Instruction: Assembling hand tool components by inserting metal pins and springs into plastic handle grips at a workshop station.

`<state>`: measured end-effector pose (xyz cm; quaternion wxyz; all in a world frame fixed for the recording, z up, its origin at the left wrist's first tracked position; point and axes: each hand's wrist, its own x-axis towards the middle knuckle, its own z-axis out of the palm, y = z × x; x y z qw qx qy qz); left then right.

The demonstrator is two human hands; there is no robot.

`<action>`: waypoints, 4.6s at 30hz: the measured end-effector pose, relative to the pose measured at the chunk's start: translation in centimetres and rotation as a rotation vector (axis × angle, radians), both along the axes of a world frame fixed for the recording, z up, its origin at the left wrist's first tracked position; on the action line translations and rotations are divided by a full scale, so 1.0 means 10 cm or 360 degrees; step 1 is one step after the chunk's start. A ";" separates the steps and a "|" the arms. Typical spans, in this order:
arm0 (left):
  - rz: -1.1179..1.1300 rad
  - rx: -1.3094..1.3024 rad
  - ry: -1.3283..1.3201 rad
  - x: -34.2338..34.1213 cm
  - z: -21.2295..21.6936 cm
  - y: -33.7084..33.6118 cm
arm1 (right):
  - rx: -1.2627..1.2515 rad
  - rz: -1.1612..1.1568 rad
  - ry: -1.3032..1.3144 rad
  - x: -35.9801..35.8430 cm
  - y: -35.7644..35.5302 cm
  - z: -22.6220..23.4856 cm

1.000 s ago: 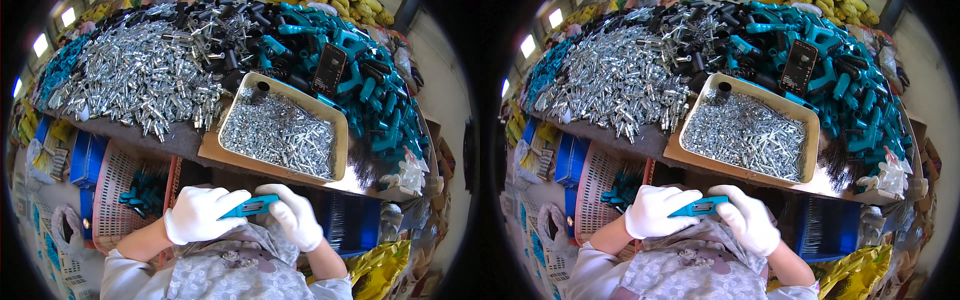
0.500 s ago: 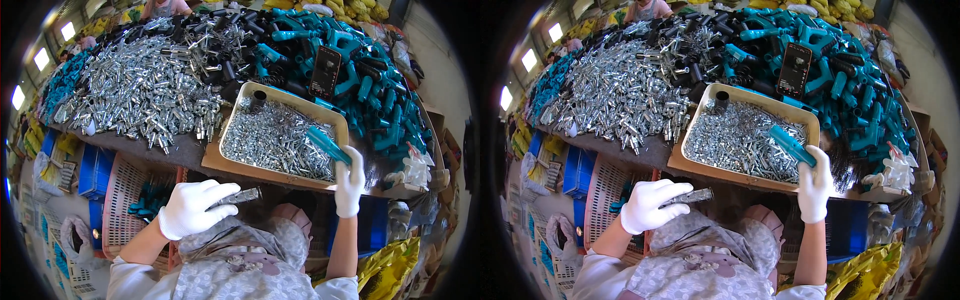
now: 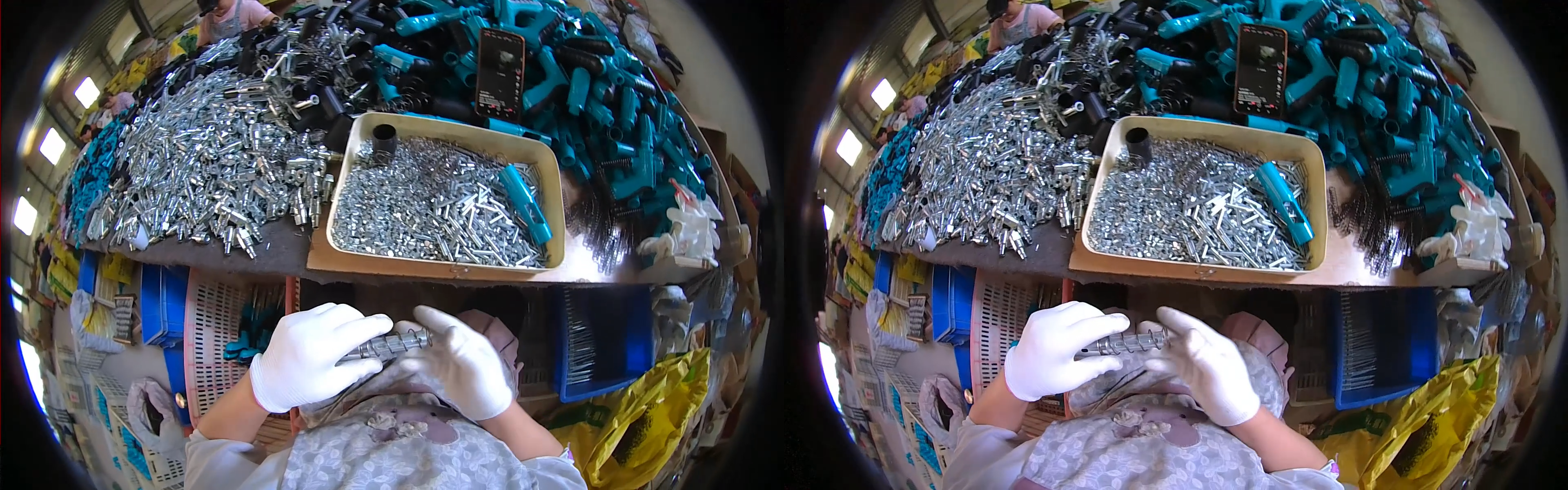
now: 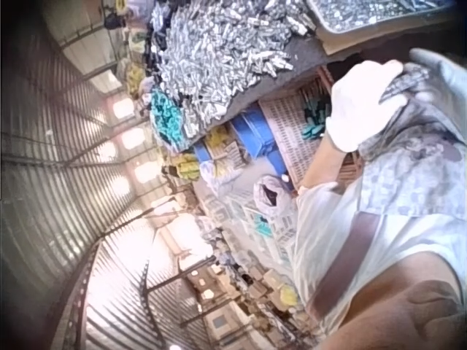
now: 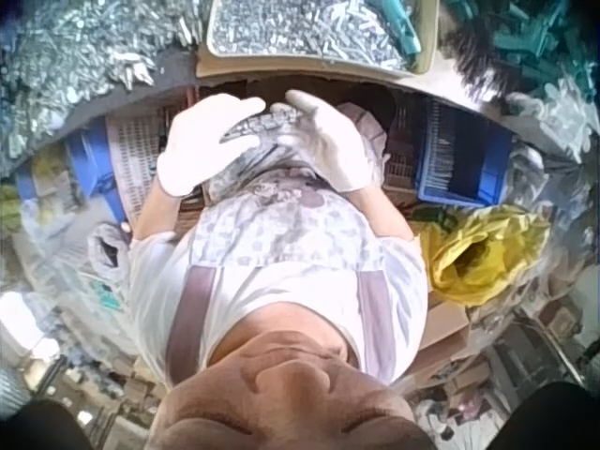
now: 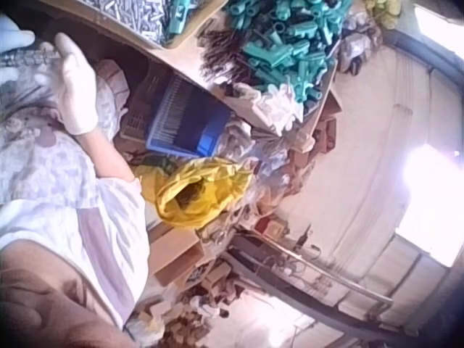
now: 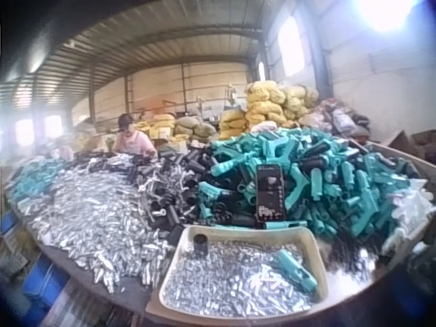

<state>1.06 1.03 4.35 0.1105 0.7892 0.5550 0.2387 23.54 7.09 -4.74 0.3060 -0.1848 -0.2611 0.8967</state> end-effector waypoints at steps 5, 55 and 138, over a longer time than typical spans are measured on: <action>-0.0001 -0.0041 0.0272 0.08 -0.09 -0.01 | -0.0304 -0.0039 0.0134 -0.12 -0.11 -0.16; 0.0151 -0.0086 -0.0121 0.20 -0.56 -0.14 | 0.0102 -0.0325 -0.0288 -0.15 -0.12 -0.42; -0.0234 0.0118 0.0054 0.09 -0.47 -0.11 | 0.2283 0.0029 -0.1363 -0.02 0.76 0.74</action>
